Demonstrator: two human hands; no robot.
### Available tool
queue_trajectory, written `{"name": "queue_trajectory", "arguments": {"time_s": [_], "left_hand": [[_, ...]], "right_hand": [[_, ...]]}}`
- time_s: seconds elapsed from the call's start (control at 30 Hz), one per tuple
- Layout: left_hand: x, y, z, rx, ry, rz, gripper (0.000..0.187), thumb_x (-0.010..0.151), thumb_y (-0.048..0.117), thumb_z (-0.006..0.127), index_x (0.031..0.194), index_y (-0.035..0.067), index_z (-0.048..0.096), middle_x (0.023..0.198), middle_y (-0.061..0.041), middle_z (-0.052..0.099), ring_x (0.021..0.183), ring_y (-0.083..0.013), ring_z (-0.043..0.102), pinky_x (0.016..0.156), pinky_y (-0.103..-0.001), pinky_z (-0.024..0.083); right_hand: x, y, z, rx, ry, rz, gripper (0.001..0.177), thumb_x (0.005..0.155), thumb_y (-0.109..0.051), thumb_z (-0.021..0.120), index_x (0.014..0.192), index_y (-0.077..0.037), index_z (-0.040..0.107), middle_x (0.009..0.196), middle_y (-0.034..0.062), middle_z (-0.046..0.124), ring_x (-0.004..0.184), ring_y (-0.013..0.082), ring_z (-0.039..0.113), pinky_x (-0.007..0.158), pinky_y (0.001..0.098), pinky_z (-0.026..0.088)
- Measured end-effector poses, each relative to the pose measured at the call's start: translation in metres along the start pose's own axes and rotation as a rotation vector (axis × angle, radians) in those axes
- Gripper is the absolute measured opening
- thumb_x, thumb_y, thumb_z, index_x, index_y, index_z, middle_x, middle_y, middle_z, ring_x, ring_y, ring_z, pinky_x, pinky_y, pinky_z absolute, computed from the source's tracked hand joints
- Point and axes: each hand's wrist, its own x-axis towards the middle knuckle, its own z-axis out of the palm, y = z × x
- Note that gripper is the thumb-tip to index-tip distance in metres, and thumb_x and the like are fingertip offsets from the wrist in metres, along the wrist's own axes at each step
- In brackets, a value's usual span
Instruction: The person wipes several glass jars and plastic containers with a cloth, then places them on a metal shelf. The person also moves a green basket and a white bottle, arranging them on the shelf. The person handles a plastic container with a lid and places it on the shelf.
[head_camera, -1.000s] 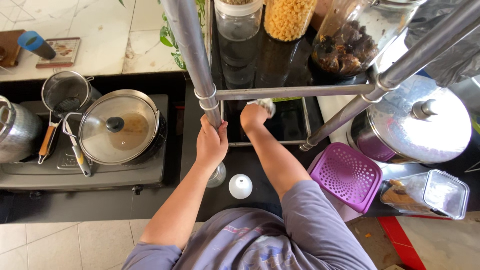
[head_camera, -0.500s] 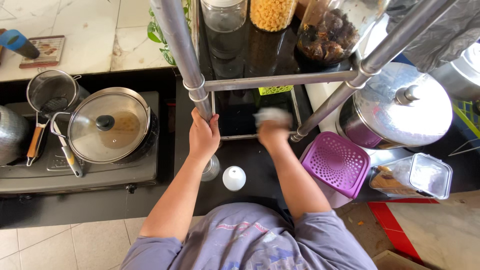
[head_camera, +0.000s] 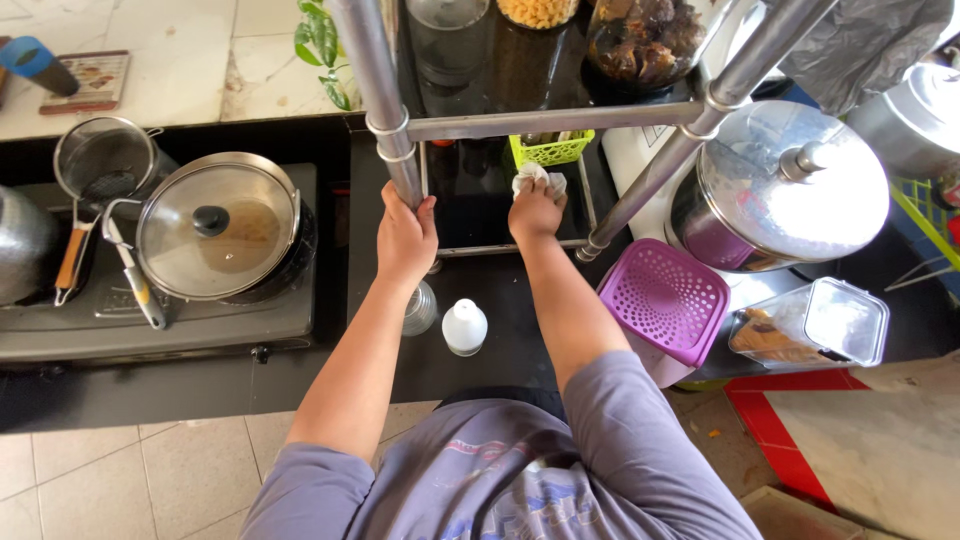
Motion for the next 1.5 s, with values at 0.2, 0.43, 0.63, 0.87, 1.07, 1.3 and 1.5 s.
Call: {"name": "queue_trajectory", "arguments": {"time_s": [0.2,0.43,0.63,0.87,1.07,1.3,1.5], "left_hand": [[0.005,0.004,-0.002,0.030,0.009,0.013,0.050,0.105,0.024,0.061,0.139,-0.001,0.033,0.101,-0.025,0.071,0.090,-0.0454,0.071,0.073,-0.051,0.056],[0.005,0.001,-0.010,0.014,-0.081,-0.069,0.047,0.105,0.026,0.061,0.133,0.002,0.033,0.100,-0.025,0.071,0.088,-0.0447,0.072,0.071,-0.051,0.056],[0.007,0.025,-0.024,0.057,-0.092,-0.057,0.043,0.105,0.028,0.060,0.129,0.004,0.035,0.100,-0.025,0.072,0.087,-0.0459,0.071,0.070,-0.052,0.056],[-0.031,0.011,-0.057,0.148,0.009,-0.008,0.029,0.104,0.025,0.063,0.126,0.006,0.062,0.117,-0.021,0.073,0.109,-0.0384,0.069,0.092,-0.046,0.054],[-0.124,-0.068,-0.068,-0.219,0.263,0.155,0.096,0.080,0.055,0.079,0.150,0.001,0.044,0.148,-0.020,0.055,0.140,-0.0328,0.055,0.122,-0.042,0.040],[-0.139,-0.098,-0.031,-0.374,0.006,-0.052,0.141,0.056,0.066,0.095,0.154,-0.005,0.022,0.148,-0.024,0.047,0.137,-0.0316,0.052,0.111,-0.040,0.044],[-0.132,-0.094,-0.058,-0.104,-0.097,-0.063,0.085,0.061,0.031,0.100,0.131,0.002,0.062,0.136,-0.016,0.062,0.127,-0.0319,0.062,0.105,-0.041,0.052]], "right_hand": [[-0.022,-0.045,0.033,0.329,-0.100,-0.906,0.072,0.057,0.013,0.057,0.115,-0.024,0.078,0.135,0.0172,0.067,0.125,0.0381,0.061,0.104,0.0554,0.039],[-0.066,-0.006,-0.017,0.276,-0.217,-0.479,0.031,0.078,0.000,0.063,0.097,-0.016,0.079,0.105,0.0125,0.076,0.100,0.0331,0.072,0.089,0.0437,0.057],[-0.128,0.031,-0.026,-0.057,-0.193,-0.685,0.016,0.080,-0.005,0.060,0.084,-0.009,0.075,0.094,0.0138,0.074,0.090,0.0372,0.071,0.079,0.0479,0.057],[-0.250,0.068,-0.009,-0.114,-0.032,-0.737,0.036,0.080,-0.008,0.060,0.114,0.002,0.070,0.114,0.0173,0.068,0.109,0.0367,0.061,0.097,0.0445,0.048],[-0.297,0.060,-0.050,0.553,-0.040,-0.411,0.023,0.086,-0.003,0.064,0.109,-0.003,0.069,0.105,0.0178,0.065,0.097,0.0397,0.063,0.084,0.0446,0.052],[-0.335,0.005,-0.098,0.836,-0.214,-0.224,0.018,0.090,-0.007,0.070,0.106,-0.001,0.066,0.097,0.0148,0.064,0.084,0.0328,0.064,0.075,0.0369,0.051],[-0.348,-0.043,-0.092,0.929,-0.049,-0.383,0.026,0.091,-0.002,0.068,0.117,0.000,0.063,0.112,0.0138,0.064,0.095,0.0305,0.066,0.081,0.0347,0.053]]}}
